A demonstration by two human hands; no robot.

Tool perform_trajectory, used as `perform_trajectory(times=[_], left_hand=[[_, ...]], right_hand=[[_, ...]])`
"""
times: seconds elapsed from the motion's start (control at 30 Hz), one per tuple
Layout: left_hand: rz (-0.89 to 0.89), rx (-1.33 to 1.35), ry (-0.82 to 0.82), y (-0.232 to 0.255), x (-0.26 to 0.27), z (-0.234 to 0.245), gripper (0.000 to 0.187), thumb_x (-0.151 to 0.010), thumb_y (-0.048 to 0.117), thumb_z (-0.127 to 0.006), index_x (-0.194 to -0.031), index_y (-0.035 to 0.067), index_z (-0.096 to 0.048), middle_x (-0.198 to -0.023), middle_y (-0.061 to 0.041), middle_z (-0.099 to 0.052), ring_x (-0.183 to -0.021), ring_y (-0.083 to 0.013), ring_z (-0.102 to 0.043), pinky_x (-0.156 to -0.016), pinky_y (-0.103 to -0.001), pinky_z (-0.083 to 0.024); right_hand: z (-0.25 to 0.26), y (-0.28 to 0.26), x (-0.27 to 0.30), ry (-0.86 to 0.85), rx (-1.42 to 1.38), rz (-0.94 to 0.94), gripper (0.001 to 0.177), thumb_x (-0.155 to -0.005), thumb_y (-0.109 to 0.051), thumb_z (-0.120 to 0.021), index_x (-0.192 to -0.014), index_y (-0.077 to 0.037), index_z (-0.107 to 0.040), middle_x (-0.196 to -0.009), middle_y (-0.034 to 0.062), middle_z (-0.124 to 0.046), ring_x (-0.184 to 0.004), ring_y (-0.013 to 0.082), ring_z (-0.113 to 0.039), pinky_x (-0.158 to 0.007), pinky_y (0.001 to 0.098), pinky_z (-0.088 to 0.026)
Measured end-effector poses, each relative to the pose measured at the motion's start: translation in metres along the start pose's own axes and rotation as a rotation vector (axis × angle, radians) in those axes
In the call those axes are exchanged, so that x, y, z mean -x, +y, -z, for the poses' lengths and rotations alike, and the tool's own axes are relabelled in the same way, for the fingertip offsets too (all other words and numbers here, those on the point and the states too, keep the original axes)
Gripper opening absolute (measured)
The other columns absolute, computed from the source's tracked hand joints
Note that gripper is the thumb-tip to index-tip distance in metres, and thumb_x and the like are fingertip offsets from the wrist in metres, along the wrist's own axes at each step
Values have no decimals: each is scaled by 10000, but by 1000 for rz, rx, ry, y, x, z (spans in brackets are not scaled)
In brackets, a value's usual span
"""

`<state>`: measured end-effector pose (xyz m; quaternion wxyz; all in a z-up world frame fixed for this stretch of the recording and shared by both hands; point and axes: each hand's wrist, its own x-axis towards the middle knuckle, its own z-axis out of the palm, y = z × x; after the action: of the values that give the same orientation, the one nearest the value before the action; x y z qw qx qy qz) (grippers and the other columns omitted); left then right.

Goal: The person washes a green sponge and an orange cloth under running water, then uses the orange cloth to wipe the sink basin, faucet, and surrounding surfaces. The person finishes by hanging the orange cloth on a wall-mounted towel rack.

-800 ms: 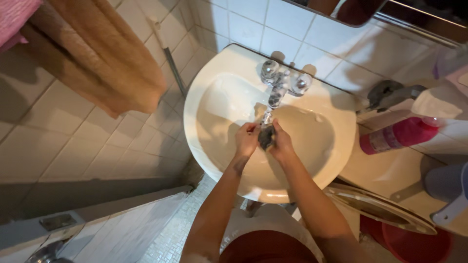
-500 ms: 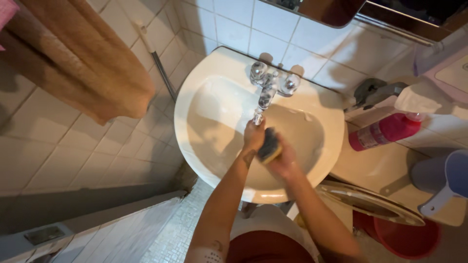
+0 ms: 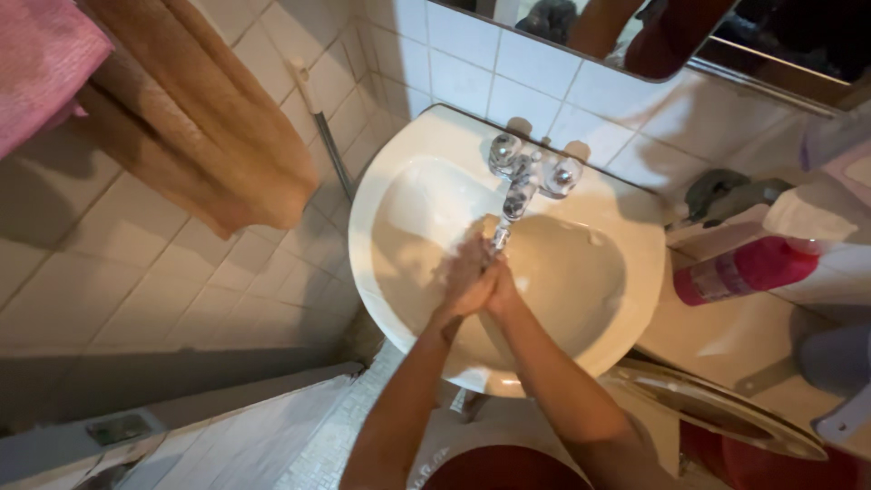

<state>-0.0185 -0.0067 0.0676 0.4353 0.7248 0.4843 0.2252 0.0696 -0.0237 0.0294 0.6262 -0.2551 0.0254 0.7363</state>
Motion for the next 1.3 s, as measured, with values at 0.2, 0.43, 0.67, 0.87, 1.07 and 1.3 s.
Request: perform_trajectory(times=[0.2,0.43,0.67,0.87,1.07,1.3], left_hand=[[-162,356,14,-23,7,-22,603,-891,117,-591,-1472,33,-452,-1319,-267,-595,-1180,-408,-579,-967,-467,-481],[-127,336,192,-44,-28,-58,413,-959,78,-477,-1357,34,-581,-1225,-244,-687,-1142,-356,-667,-984,-435,-512],[-61,107,165,-9,-27,-53,281,-907,233,-556,-1067,89,-738,-1116,-200,-759,-951,-391,-737,-839,-468,-575],[109,-127,45,-75,-54,-81,392,-1075,300,-413,-1377,111,-576,-1443,-206,-582,-1334,-419,-537,-1129,-508,-436],[28,-226,-88,-86,-27,-38,579,-1087,318,-426,-1592,106,-241,-1647,-283,-195,-1477,-468,-263,-1124,-529,-315],[-168,6,338,-8,15,47,565,-847,104,-712,-1388,98,-551,-1537,-224,-417,-1397,-434,-440,-1146,-475,-389]], right_hand=[[16,-26,-38,137,45,100,540,-980,-564,-435,-1283,-163,-631,-1108,83,-676,-1010,330,-609,-873,515,-501],[61,-48,-14,87,28,-13,552,-1094,-525,-362,-1283,-84,-635,-1169,118,-688,-1081,294,-635,-1023,472,-497],[6,-54,53,113,194,-187,544,-1021,-583,-404,-1342,-172,-556,-1329,85,-636,-1192,293,-610,-1031,555,-454],[-21,-36,65,5,176,-75,478,-994,-425,-553,-1419,-210,-512,-1411,46,-599,-1280,275,-572,-1065,555,-454],[12,-15,14,-42,63,-18,583,-961,-125,-710,-1500,-145,-490,-1422,32,-586,-1332,230,-535,-1154,474,-424],[70,-21,-54,-90,385,126,648,-848,79,-609,-1467,-72,-489,-1187,133,-645,-997,273,-656,-795,371,-563]])
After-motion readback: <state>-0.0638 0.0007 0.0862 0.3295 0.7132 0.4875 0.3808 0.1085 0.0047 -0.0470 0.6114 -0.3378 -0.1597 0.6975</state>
